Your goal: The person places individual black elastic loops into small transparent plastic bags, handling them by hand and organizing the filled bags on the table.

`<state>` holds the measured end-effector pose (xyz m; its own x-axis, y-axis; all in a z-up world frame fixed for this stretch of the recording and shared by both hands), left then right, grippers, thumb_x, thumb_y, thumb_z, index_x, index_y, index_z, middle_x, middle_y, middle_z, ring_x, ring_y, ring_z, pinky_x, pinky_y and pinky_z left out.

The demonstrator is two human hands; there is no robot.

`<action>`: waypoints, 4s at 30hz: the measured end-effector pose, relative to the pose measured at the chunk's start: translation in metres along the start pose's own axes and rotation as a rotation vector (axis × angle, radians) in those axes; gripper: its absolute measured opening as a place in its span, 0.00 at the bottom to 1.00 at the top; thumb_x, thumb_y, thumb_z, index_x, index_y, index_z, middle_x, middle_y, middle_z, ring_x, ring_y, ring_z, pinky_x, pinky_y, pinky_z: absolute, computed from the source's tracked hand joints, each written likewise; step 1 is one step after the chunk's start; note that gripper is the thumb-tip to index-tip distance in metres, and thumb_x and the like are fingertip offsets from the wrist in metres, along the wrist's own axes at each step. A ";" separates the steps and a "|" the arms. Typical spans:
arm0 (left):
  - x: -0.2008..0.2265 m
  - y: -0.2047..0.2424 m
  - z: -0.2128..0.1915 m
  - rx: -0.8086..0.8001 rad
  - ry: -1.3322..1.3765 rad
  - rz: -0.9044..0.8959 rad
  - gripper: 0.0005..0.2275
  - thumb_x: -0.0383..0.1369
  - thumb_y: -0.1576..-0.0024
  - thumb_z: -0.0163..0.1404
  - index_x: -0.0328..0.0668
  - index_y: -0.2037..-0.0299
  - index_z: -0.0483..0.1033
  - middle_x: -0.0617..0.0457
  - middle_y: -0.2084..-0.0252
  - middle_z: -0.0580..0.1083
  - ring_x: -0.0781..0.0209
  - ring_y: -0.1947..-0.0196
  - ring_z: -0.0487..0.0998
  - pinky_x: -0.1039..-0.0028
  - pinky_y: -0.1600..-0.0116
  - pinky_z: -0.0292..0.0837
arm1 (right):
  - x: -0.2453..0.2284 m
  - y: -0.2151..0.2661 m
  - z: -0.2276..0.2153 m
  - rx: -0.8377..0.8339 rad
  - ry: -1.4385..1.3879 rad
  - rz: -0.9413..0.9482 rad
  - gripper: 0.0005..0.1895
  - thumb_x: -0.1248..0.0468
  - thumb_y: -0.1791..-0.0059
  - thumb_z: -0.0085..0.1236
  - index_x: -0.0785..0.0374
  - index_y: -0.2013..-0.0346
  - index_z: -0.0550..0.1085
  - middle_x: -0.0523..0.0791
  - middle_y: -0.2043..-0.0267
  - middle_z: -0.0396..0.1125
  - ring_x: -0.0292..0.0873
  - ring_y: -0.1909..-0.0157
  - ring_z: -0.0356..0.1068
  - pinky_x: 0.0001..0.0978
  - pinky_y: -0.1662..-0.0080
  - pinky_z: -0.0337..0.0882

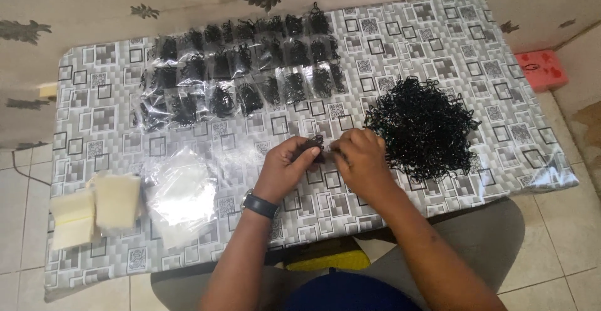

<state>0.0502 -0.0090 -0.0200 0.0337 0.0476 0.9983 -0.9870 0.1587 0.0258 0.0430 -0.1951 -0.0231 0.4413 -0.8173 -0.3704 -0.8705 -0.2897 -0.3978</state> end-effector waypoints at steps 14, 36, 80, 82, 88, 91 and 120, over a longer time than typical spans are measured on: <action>0.008 0.003 -0.001 0.000 0.037 0.000 0.18 0.27 0.48 0.63 0.35 0.47 0.78 0.37 0.58 0.81 0.49 0.57 0.83 0.60 0.54 0.81 | 0.001 0.005 -0.027 0.343 0.235 0.020 0.11 0.66 0.49 0.56 0.55 0.52 0.76 0.43 0.53 0.64 0.48 0.48 0.65 0.46 0.46 0.57; 0.025 -0.015 -0.029 0.251 0.270 -0.092 0.09 0.30 0.41 0.50 0.42 0.52 0.75 0.42 0.48 0.78 0.49 0.54 0.83 0.59 0.50 0.84 | -0.041 0.054 -0.016 -0.090 0.013 -0.085 0.26 0.65 0.52 0.53 0.59 0.38 0.70 0.51 0.34 0.63 0.52 0.34 0.62 0.55 0.36 0.61; 0.028 0.062 0.001 0.006 -0.815 0.405 0.13 0.33 0.42 0.52 0.41 0.48 0.76 0.42 0.40 0.70 0.37 0.34 0.62 0.47 0.32 0.57 | -0.037 0.017 -0.019 -0.198 0.187 0.162 0.28 0.51 0.45 0.40 0.55 0.32 0.60 0.50 0.22 0.42 0.57 0.21 0.33 0.67 0.29 0.31; 0.025 0.066 0.001 0.023 -0.827 0.448 0.13 0.32 0.43 0.52 0.40 0.49 0.76 0.41 0.42 0.71 0.38 0.35 0.64 0.47 0.32 0.57 | -0.035 0.009 -0.014 -0.298 0.267 0.111 0.30 0.47 0.43 0.32 0.51 0.27 0.54 0.45 0.19 0.33 0.54 0.20 0.23 0.68 0.30 0.22; 0.025 0.062 -0.003 0.061 -0.837 0.381 0.15 0.33 0.46 0.58 0.43 0.48 0.79 0.42 0.44 0.74 0.35 0.37 0.68 0.48 0.35 0.62 | 0.015 0.013 -0.021 0.136 0.621 0.209 0.20 0.53 0.49 0.49 0.59 0.49 0.78 0.50 0.44 0.72 0.60 0.28 0.60 0.80 0.36 0.43; 0.025 0.064 -0.003 0.036 -0.825 0.337 0.15 0.33 0.45 0.57 0.41 0.49 0.80 0.41 0.44 0.74 0.34 0.36 0.67 0.47 0.34 0.61 | 0.040 0.032 -0.038 0.176 0.712 0.150 0.16 0.54 0.48 0.50 0.55 0.51 0.79 0.44 0.45 0.73 0.54 0.28 0.61 0.73 0.33 0.42; 0.025 0.063 -0.001 0.015 -0.830 0.395 0.13 0.33 0.42 0.52 0.39 0.49 0.77 0.42 0.39 0.71 0.36 0.33 0.63 0.46 0.35 0.61 | 0.084 -0.025 -0.161 -0.169 -0.089 0.777 0.17 0.65 0.50 0.63 0.57 0.45 0.78 0.48 0.60 0.73 0.42 0.71 0.65 0.33 0.67 0.68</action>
<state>-0.0115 0.0029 0.0061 -0.4242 -0.6286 0.6519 -0.9050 0.2683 -0.3302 0.0672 -0.3366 0.0905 -0.2954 -0.7755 -0.5580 -0.9542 0.2688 0.1316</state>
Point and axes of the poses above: each hand's wrist, its own y-axis away from the middle knuckle, its own z-axis out of the palm, x = y × z, the point moved 5 cm from there along -y, towards the middle knuckle
